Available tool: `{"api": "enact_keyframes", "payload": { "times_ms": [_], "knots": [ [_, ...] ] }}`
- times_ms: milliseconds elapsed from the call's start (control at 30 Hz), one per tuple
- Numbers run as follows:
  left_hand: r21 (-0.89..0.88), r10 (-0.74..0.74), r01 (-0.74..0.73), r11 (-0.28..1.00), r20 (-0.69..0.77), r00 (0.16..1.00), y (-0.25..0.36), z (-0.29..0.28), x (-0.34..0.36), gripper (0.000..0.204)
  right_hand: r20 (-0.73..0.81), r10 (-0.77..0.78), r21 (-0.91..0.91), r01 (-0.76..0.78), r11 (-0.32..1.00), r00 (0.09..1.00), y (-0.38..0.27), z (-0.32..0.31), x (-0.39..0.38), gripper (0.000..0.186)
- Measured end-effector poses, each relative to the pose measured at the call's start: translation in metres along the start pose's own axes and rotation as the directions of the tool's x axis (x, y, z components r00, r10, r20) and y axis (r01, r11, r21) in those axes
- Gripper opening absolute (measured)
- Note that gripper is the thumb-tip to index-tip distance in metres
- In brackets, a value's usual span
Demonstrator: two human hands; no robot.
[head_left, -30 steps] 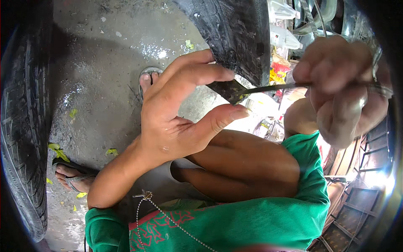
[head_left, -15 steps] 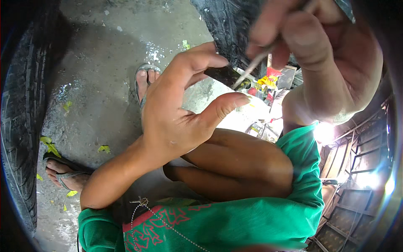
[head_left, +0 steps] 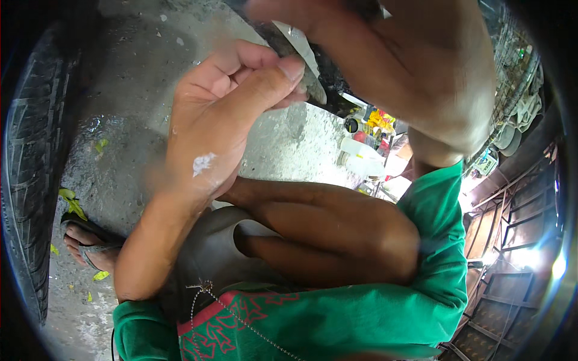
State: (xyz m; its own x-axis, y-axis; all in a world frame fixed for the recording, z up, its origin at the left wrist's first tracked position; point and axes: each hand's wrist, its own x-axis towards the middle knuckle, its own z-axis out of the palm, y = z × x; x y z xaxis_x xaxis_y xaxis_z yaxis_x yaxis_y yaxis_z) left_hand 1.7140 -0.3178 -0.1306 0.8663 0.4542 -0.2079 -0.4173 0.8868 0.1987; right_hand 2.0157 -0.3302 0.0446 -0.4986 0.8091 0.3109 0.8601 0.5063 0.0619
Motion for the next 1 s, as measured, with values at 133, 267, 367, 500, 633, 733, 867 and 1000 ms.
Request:
{"api": "enact_keyframes", "payload": {
  "times_ms": [133,267,367,500,633,733,867,1000],
  "knots": [
    [-0.058,-0.246,0.240,0.969,-0.136,0.960,0.005,0.002,-0.003,0.013,-0.028,-0.250,-0.111,0.245,0.963,0.968,-0.094,0.080,0.053,0.030],
    [-0.109,-0.447,0.433,0.895,-0.200,0.872,0.006,0.015,-0.005,0.011,-0.001,-0.419,-0.219,0.409,0.886,0.908,-0.078,0.064,0.037,0.029],
    [-0.231,-0.463,0.414,0.880,-0.224,0.858,0.003,0.019,-0.006,0.021,0.110,0.230,0.125,-0.243,0.962,0.967,-0.146,0.039,0.017,0.038],
    [-0.220,-0.475,0.433,0.874,-0.196,0.858,0.009,0.021,-0.007,0.019,0.375,0.254,0.176,-0.337,0.925,0.892,-0.142,0.023,0.023,0.037],
    [-0.225,-0.567,0.526,0.820,-0.202,0.798,0.014,0.025,0.000,0.014,0.312,0.265,0.281,-0.355,0.891,0.912,-0.145,0.034,0.013,0.029],
    [-0.277,-0.575,0.529,0.802,-0.122,0.809,0.009,0.018,0.002,0.024,0.294,0.290,0.251,-0.366,0.896,0.911,-0.149,0.038,0.009,0.026],
    [-0.467,-0.719,0.708,0.529,0.197,0.667,0.000,-0.002,0.004,0.037,0.278,0.286,0.191,-0.345,0.919,0.917,-0.156,0.037,0.011,0.027],
    [-0.569,-0.695,0.722,0.394,0.330,0.639,-0.007,-0.001,0.001,0.037,0.278,0.296,0.196,-0.355,0.914,0.914,-0.154,0.038,0.010,0.026]
  ]
}}
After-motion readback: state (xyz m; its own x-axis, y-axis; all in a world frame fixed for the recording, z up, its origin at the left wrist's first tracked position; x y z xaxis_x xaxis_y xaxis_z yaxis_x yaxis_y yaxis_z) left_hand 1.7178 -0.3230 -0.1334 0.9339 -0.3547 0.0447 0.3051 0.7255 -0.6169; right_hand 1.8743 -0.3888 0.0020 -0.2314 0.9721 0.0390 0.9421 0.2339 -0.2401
